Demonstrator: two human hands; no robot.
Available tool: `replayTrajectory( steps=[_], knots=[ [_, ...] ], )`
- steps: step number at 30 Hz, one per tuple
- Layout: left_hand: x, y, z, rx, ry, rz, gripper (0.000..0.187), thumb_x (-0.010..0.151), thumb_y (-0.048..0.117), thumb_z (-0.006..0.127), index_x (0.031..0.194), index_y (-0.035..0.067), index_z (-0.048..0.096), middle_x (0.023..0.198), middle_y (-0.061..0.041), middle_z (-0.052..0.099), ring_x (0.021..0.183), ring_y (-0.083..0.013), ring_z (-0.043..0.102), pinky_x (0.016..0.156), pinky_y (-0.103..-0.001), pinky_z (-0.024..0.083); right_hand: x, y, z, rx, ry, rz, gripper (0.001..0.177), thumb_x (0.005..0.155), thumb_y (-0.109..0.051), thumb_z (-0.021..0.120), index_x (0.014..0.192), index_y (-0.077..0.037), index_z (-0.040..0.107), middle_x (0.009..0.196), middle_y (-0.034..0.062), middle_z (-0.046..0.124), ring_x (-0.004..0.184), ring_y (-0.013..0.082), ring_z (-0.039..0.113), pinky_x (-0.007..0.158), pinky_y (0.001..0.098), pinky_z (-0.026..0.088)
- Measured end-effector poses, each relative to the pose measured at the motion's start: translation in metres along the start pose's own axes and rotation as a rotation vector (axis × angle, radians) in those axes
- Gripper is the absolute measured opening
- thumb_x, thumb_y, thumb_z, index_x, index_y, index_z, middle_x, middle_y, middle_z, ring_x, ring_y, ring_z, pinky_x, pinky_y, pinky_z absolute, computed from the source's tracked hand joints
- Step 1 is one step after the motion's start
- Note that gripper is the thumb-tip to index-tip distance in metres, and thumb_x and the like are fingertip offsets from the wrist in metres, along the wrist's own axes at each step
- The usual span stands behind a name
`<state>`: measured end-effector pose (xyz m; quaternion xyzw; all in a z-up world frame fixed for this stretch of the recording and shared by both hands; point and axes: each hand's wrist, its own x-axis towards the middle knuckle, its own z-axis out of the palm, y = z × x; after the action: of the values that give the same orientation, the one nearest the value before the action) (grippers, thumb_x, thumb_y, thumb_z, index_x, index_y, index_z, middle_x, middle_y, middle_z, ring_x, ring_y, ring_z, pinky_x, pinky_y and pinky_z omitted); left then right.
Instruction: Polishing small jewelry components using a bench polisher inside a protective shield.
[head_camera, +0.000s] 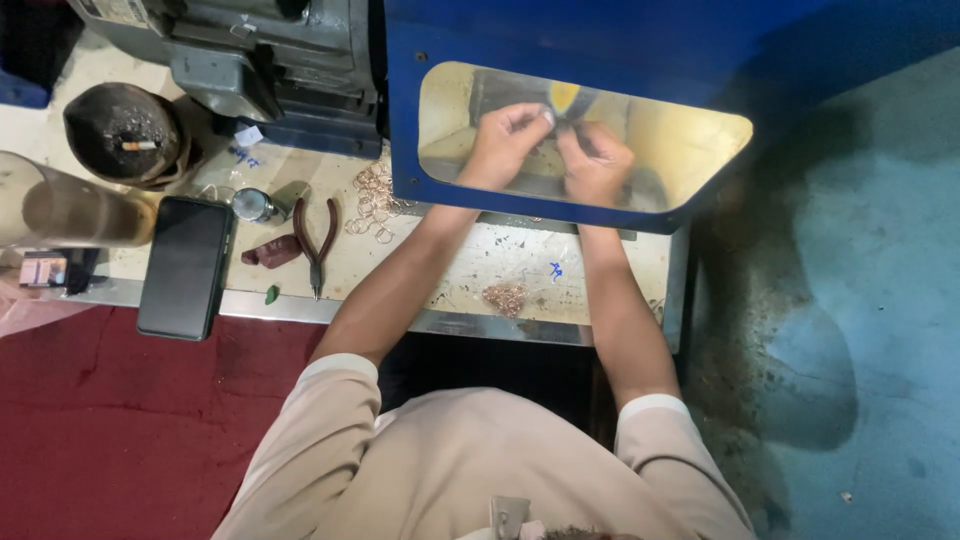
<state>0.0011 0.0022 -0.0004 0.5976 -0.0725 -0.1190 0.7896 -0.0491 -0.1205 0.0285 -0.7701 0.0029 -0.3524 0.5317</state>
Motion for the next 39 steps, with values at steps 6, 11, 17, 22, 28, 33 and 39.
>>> replayTrajectory(
  steps=[6,11,17,22,28,33,39],
  knots=[
    [0.003,0.002,-0.004,0.058,0.021,0.096,0.024,0.095,0.02,0.073,0.111,0.002,0.075,0.088,-0.005,0.074,0.079,-0.0096,0.066,0.067,-0.023,0.059,-0.004,0.004,0.012,0.089,0.045,0.073,0.019,0.085,-0.003,0.084,0.068,-0.007,0.075,0.057,0.0055,0.063,0.059,0.0096,0.057,0.056,0.0299,0.049],
    [-0.007,0.037,-0.022,0.523,-0.065,0.42,0.015,0.097,0.014,0.072,0.11,0.008,0.076,0.093,-0.01,0.074,0.085,-0.0221,0.073,0.072,-0.032,0.059,0.005,-0.009,-0.004,-0.059,-0.07,-0.228,0.014,0.084,-0.001,0.086,0.075,-0.006,0.078,0.064,0.0106,0.067,0.058,0.022,0.067,0.055,0.0328,0.052],
    [-0.015,0.044,-0.009,0.27,-0.238,0.177,0.017,0.098,0.013,0.068,0.112,0.005,0.073,0.092,-0.008,0.072,0.086,-0.016,0.067,0.073,-0.031,0.057,0.008,-0.022,-0.023,-0.083,-0.129,-0.385,0.008,0.085,-0.002,0.088,0.086,-0.006,0.081,0.072,0.0105,0.07,0.062,0.0251,0.068,0.058,0.0347,0.053],
    [0.0,-0.014,0.007,-0.104,-0.255,-0.152,0.018,0.098,0.018,0.065,0.107,0.005,0.073,0.085,-0.002,0.071,0.076,-0.0099,0.065,0.068,-0.026,0.059,0.013,-0.013,-0.027,-0.064,-0.1,-0.357,0.01,0.085,-0.001,0.088,0.08,-0.007,0.081,0.067,0.008,0.066,0.057,0.0221,0.065,0.056,0.0327,0.052],
    [0.0,-0.04,0.019,-0.366,-0.142,-0.236,0.015,0.097,0.011,0.063,0.107,0.003,0.071,0.082,0.0,0.059,0.077,-0.0097,0.057,0.071,-0.026,0.053,0.015,0.001,-0.024,-0.061,-0.099,-0.343,0.015,0.084,0.003,0.086,0.075,-0.003,0.077,0.063,0.0102,0.062,0.054,0.0226,0.063,0.053,0.0329,0.051],
    [-0.009,-0.026,0.027,-0.507,-0.111,-0.28,0.02,0.098,0.011,0.064,0.115,0.0,0.068,0.085,-0.002,0.059,0.078,-0.0093,0.055,0.072,-0.025,0.051,0.016,0.006,-0.024,-0.092,-0.066,-0.414,0.016,0.086,0.001,0.089,0.074,-0.004,0.079,0.062,0.01,0.061,0.052,0.024,0.063,0.05,0.0319,0.05],
    [-0.002,-0.039,0.026,-0.515,-0.113,-0.264,0.017,0.098,0.011,0.066,0.111,0.002,0.07,0.084,-0.003,0.06,0.078,-0.0104,0.058,0.072,-0.026,0.053,0.016,0.004,-0.025,-0.075,-0.072,-0.406,0.019,0.087,0.0,0.091,0.074,-0.003,0.078,0.062,0.0088,0.061,0.051,0.0211,0.062,0.05,0.0318,0.049]
  ],
)
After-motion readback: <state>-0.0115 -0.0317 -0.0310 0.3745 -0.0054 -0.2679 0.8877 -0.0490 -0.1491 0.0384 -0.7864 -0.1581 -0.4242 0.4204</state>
